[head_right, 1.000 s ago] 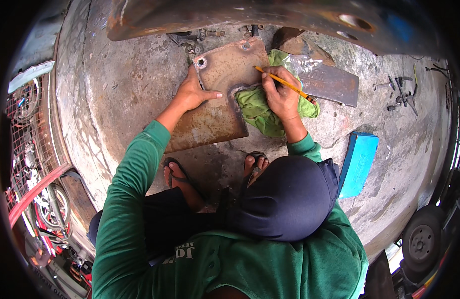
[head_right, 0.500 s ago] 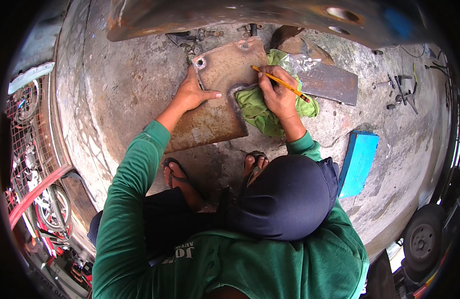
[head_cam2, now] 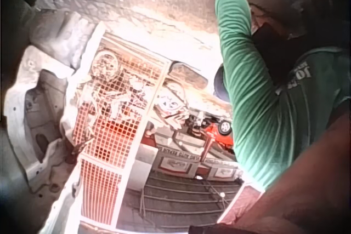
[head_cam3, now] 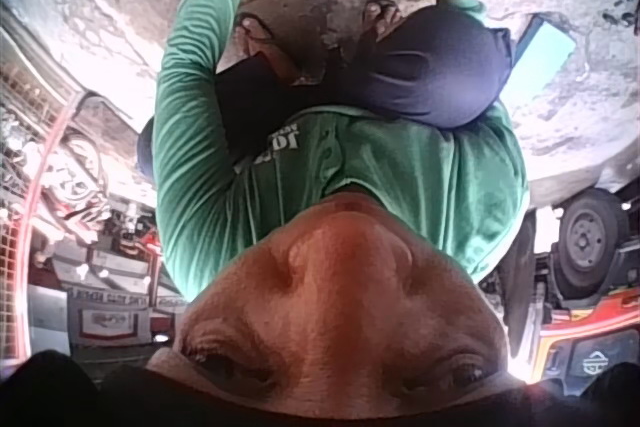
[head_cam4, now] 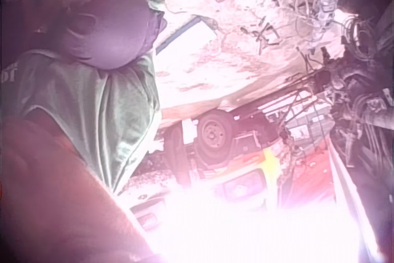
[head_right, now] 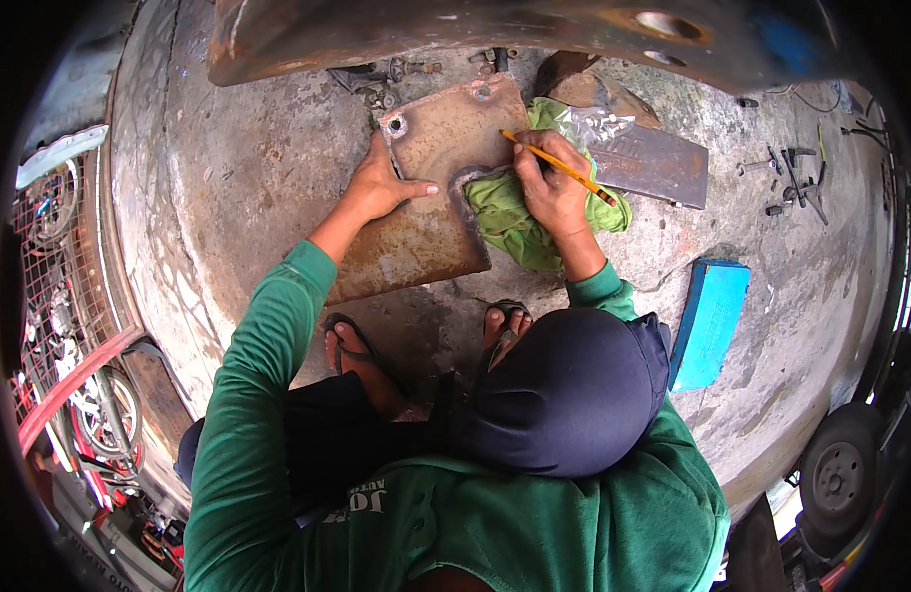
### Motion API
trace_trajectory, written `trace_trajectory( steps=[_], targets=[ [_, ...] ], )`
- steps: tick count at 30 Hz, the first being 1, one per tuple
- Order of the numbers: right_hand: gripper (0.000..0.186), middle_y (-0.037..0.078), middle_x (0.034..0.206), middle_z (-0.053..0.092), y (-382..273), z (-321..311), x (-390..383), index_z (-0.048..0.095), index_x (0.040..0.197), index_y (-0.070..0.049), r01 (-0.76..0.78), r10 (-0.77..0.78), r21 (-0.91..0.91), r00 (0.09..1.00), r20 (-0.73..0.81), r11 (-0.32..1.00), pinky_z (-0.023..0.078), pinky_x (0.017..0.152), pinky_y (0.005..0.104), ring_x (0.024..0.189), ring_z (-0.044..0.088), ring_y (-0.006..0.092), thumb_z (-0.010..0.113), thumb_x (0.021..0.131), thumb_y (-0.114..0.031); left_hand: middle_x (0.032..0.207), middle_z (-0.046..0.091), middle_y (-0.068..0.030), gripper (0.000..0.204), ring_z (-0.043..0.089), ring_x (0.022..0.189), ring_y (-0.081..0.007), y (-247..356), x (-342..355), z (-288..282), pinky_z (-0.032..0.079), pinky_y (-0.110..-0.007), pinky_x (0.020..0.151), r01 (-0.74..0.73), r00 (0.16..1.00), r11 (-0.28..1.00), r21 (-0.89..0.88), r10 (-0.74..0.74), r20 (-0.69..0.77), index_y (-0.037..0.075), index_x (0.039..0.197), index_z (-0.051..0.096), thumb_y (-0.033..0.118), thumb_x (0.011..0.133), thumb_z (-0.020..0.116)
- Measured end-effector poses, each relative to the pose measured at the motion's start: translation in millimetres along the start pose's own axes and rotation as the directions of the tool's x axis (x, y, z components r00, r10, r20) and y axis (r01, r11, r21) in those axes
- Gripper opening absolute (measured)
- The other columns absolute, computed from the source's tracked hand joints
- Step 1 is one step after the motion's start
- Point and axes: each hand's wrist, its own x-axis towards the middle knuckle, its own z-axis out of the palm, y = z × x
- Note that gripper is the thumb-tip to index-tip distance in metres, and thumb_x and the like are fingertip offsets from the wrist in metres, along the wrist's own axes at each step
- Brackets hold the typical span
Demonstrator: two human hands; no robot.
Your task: The person removes a metal bracket from a vehicle's undercarriage, marks it with a pencil, and carries it to another area where a coworker is welding. The person then picks up a welding torch.
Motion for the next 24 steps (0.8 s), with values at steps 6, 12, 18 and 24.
trace_trajectory(
  steps=[6, 12, 18, 24],
  targets=[
    [0.002, 0.011, 0.083, 0.071, -3.1, -2.1, 1.1, 0.069, 0.090, 0.002, 0.026, -0.027, -0.045, 0.999, -0.021, 0.999, 0.053, 0.071, 0.0308, 0.073, 0.067, 0.0188, 0.068, 0.088, 0.001, 0.149, 0.044, -0.0351, 0.139, 0.045, 0.141, -0.0429, 1.5, 0.6, -0.8, 0.035, -0.041, 0.120, 0.009, 1.000, 1.000, 0.003, -0.009, 0.016, -0.012, 0.154, 0.010, 0.043, 0.062, 0.098],
    [0.002, 0.011, 0.083, 0.070, -2.0, -0.7, 2.6, 0.069, 0.090, 0.001, 0.028, -0.028, -0.023, 0.999, 0.016, 0.999, 0.053, 0.070, 0.0311, 0.073, 0.067, 0.0200, 0.069, 0.088, 0.001, 0.150, 0.043, -0.0358, 0.141, 0.044, 0.142, -0.0432, -1.7, 1.0, 1.1, 0.035, -0.041, 0.120, 0.004, 1.000, 1.000, 0.011, -0.004, 0.008, -0.013, 0.155, 0.007, 0.043, 0.062, 0.097],
    [0.003, 0.012, 0.084, 0.070, 3.0, -1.0, 0.4, 0.068, 0.090, 0.002, 0.029, -0.030, -0.034, 0.999, -0.017, 0.999, 0.053, 0.071, 0.0314, 0.075, 0.068, 0.0204, 0.068, 0.088, 0.000, 0.149, 0.043, -0.0367, 0.138, 0.044, 0.141, -0.0436, 2.1, -0.8, -1.3, 0.035, -0.041, 0.120, 0.008, 1.000, 1.000, 0.010, -0.008, 0.009, -0.013, 0.154, 0.010, 0.043, 0.062, 0.097],
    [0.005, 0.008, 0.082, 0.067, 2.3, -2.2, -0.3, 0.067, 0.091, 0.003, 0.056, -0.056, -0.001, 0.998, -0.032, 0.998, 0.050, 0.070, 0.0293, 0.073, 0.060, 0.0146, 0.069, 0.091, -0.001, 0.148, 0.044, -0.0371, 0.137, 0.045, 0.141, -0.0439, 3.6, -1.1, -2.1, 0.036, -0.041, 0.119, 0.001, 1.000, 1.000, 0.009, -0.001, 0.006, -0.014, 0.153, 0.012, 0.042, 0.062, 0.098]
  ],
)
